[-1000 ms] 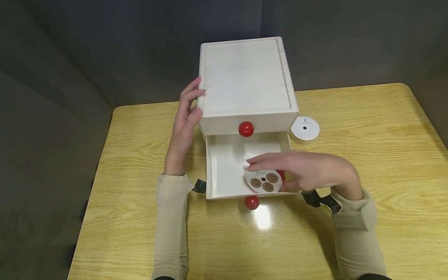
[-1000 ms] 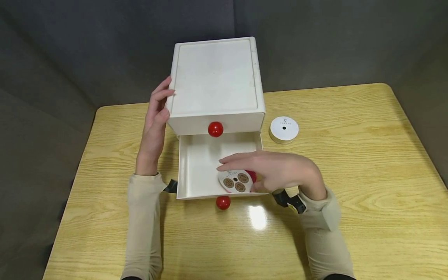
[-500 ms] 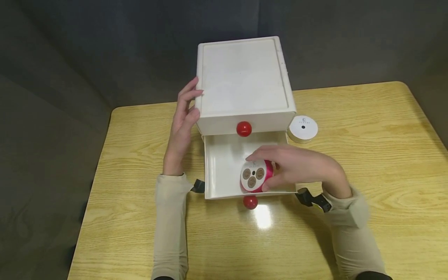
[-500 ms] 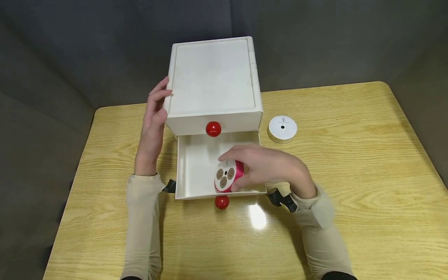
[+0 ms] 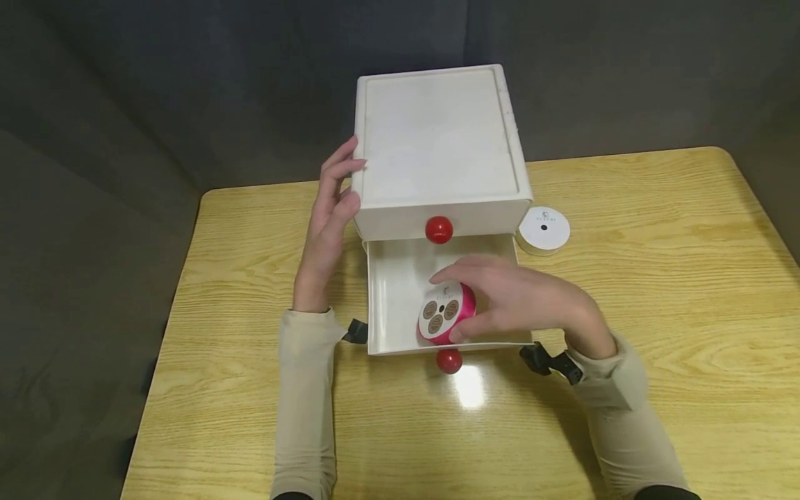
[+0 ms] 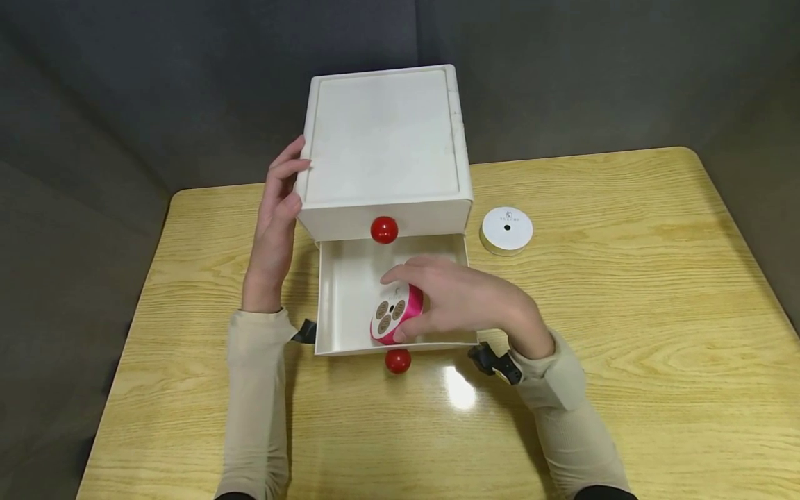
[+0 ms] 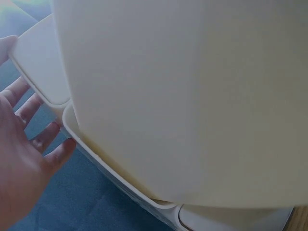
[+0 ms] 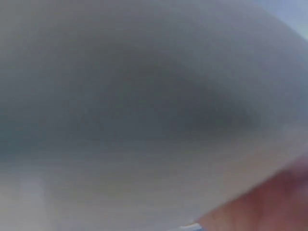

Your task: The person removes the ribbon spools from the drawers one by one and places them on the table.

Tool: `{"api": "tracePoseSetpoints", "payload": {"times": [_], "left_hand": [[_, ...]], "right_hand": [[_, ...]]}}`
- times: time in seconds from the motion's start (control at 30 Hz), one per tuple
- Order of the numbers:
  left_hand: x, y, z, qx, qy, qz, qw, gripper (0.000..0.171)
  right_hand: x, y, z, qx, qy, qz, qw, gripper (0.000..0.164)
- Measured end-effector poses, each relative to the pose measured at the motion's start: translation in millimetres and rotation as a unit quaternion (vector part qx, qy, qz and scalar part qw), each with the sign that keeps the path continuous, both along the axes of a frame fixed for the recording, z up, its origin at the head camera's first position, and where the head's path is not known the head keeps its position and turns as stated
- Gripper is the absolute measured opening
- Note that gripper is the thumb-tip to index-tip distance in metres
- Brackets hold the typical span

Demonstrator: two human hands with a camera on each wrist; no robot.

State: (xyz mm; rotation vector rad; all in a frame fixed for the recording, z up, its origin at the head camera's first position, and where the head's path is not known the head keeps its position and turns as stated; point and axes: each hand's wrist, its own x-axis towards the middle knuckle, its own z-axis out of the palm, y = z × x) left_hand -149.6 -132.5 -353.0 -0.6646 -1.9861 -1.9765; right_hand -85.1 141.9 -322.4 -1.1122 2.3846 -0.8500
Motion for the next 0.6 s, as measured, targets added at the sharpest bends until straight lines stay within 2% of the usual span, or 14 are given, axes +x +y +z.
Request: {"api": "tracePoseSetpoints", "payload": {"times": [0.27, 0.43, 0.6], "left_hand": [[-0.3, 0.3, -0.3, -0.002, 0.001, -0.002, 1.0000, 0.056], [0.0, -0.4, -0.2, -0.004, 0.000, -0.001, 1.0000, 0.055], [1.0, -1.9, -0.7, -0.010, -0.002, 0.003, 0.9999, 0.054]], "right_hand": [[2.7, 21.1, 15.3, -0.035, -0.006, -0.065, 0.997, 0.065], [3.4, 40.2, 24.2, -0.081, 0.025, -0.096, 0.992, 0.063], [4.4, 61.4, 29.8, -0.140, 0.047, -0.126, 0.981, 0.066]]}}
